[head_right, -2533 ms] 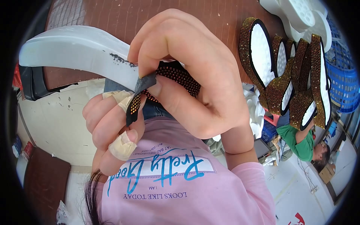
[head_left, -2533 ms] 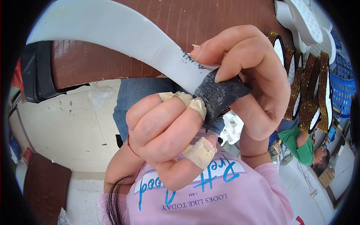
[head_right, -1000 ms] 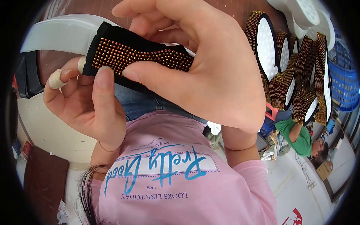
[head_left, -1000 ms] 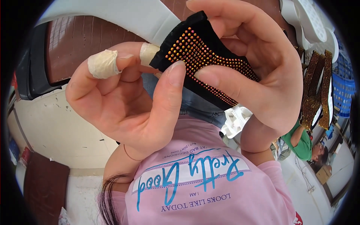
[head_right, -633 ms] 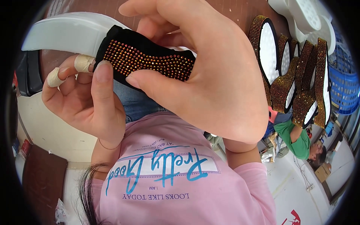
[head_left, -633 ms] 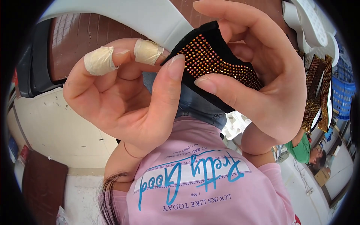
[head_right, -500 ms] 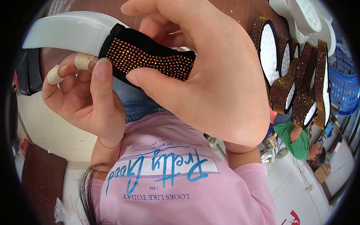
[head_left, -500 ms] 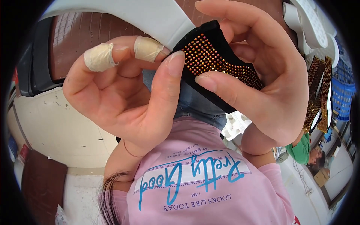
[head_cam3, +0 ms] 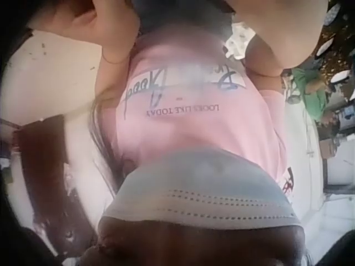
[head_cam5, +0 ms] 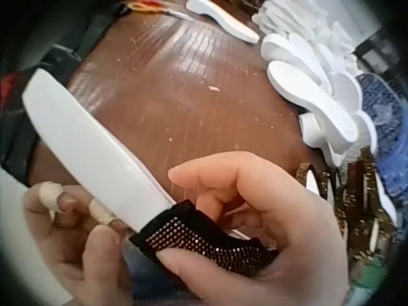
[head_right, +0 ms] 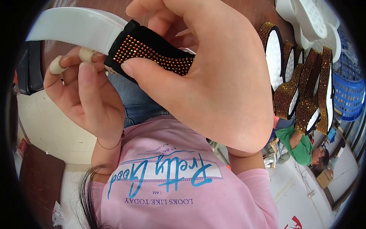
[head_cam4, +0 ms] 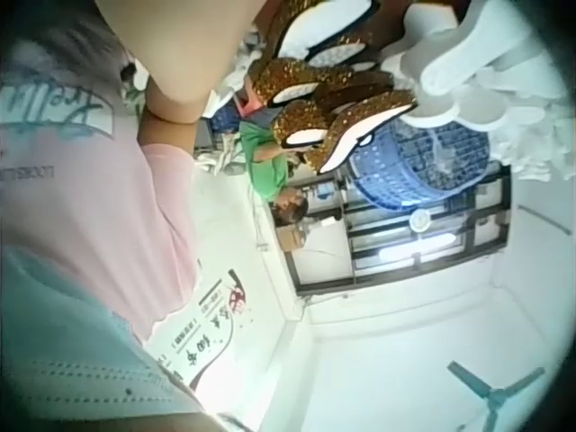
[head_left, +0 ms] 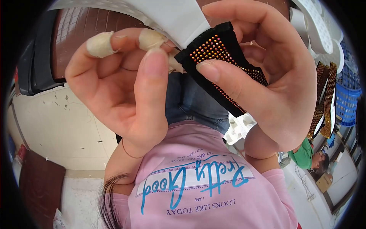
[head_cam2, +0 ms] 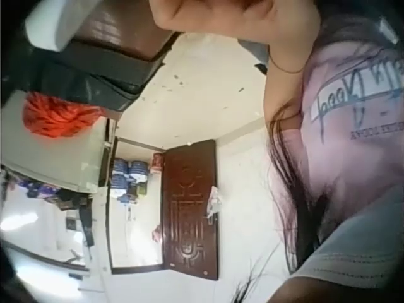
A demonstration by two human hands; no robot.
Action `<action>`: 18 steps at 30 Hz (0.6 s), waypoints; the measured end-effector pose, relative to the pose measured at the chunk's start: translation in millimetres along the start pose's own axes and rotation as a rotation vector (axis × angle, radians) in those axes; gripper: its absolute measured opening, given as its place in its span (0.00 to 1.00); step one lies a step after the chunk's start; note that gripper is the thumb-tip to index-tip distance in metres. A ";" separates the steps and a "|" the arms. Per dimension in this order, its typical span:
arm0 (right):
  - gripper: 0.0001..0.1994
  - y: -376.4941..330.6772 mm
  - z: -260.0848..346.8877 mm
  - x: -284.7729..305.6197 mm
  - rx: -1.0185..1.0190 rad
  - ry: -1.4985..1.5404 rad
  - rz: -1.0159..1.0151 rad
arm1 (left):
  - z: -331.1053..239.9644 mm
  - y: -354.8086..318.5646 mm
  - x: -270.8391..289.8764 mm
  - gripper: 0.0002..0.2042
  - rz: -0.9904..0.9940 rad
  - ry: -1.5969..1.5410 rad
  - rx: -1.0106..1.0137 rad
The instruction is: The person is manually assembling shoe components, specifically attaching decorative rhinestone-covered upper strips to white shoe soles.
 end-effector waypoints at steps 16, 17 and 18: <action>0.13 14.6 11.2 -1.4 -0.135 -0.172 0.158 | 13.1 -9.4 -3.2 0.27 0.139 -0.021 0.046; 0.12 14.4 10.7 -1.9 -0.151 -0.174 0.186 | 13.5 -10.2 -3.7 0.27 0.149 0.000 0.044; 0.12 13.5 10.9 -1.8 -0.150 -0.174 0.185 | 13.2 -9.8 -3.2 0.27 0.150 0.001 0.044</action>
Point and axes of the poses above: each hand's wrist, its own y-axis towards the middle knuckle, its own x-axis out of the back of the hand, z = x × y, the point moved 5 cm from there along y, towards the middle knuckle, and after that the axes turned 5 degrees about -z, right-handed, at the moved point
